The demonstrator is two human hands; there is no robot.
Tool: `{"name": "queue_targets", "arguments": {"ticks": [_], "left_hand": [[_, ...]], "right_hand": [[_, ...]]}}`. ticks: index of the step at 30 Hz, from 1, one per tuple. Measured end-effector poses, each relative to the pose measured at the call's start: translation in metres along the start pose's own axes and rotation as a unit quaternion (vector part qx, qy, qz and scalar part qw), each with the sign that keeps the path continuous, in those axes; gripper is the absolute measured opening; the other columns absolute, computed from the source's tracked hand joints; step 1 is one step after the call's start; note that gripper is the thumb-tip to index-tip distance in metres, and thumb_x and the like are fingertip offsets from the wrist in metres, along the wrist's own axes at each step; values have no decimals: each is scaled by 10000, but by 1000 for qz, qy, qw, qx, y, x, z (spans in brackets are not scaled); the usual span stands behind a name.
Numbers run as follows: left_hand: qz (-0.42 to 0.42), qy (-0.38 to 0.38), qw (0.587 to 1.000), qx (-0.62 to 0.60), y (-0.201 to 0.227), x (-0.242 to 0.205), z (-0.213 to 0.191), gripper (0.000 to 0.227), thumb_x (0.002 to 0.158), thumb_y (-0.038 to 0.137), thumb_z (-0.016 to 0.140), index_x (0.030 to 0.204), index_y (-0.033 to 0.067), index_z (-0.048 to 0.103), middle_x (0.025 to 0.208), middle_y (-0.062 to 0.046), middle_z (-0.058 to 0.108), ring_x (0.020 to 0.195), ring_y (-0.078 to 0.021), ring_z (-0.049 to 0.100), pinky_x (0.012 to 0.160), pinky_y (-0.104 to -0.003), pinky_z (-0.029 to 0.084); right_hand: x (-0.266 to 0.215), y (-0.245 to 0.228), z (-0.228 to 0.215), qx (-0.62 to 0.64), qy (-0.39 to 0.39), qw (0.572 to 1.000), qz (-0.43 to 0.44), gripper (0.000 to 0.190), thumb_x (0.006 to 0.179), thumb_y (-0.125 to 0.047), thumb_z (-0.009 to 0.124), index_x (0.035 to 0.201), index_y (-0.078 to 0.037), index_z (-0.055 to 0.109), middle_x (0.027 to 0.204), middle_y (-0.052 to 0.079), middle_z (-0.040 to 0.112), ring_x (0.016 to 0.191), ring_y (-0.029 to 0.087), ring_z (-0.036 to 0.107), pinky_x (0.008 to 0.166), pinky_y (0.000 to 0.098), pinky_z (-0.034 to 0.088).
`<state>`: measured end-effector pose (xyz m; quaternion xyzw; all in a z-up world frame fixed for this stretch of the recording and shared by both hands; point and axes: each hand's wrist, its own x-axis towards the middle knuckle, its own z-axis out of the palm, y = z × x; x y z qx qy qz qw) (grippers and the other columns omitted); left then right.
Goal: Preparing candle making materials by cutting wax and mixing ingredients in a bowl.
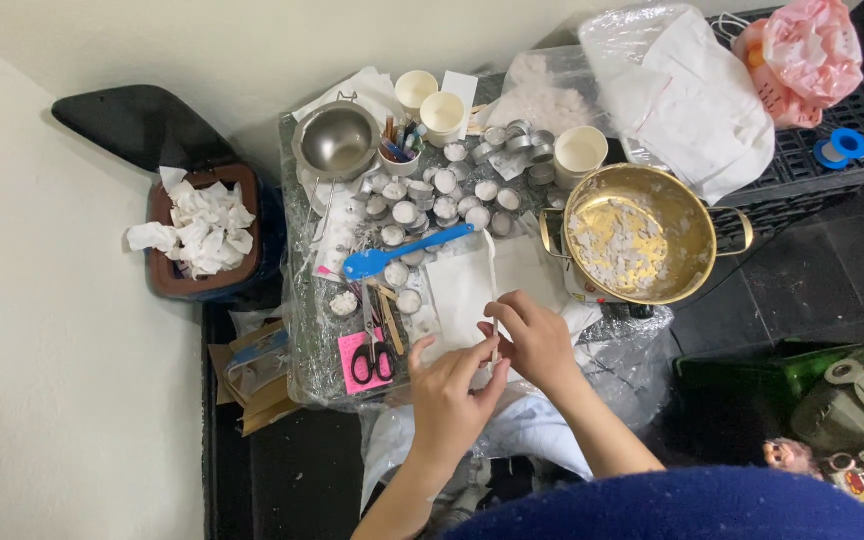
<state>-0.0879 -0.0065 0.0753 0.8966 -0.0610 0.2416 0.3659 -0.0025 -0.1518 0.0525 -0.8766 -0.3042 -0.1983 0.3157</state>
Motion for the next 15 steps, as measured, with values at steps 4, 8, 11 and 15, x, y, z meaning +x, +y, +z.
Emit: {"name": "queue_targets", "arguments": {"ticks": [4,8,11,15], "left_hand": [[54,-15,993,-101,9,7,-15,456,914,362,744,1281,107,655,1007,19,769,908,-132,718,1130,-508,297],[32,-38,986,-161,-2,10,-12,497,987,319,633,1407,69,542,1086,3,775,950,-145,719,1164,-517,245],[33,-24,991,-130,-13,26,-3,531,995,315,640,1433,51,497,1083,11,766,976,-148,719,1166,-523,233],[58,-70,990,-107,-32,75,30,432,983,307,662,1370,137,572,1098,37,757,1055,-153,694,1152,-512,262]], "right_hand": [[8,27,-31,22,73,996,-48,106,945,-103,701,1045,-97,666,978,85,690,793,247,696,644,358,540],[36,91,-87,314,172,929,96,268,1150,-230,446,1027,-59,612,909,82,624,741,165,628,641,311,534],[92,148,-140,439,210,855,179,348,1203,-305,389,1009,-72,559,901,61,572,745,151,563,664,305,503],[161,246,-170,491,233,782,306,316,1160,-333,440,938,-130,537,868,20,564,716,125,515,628,297,461]]}}
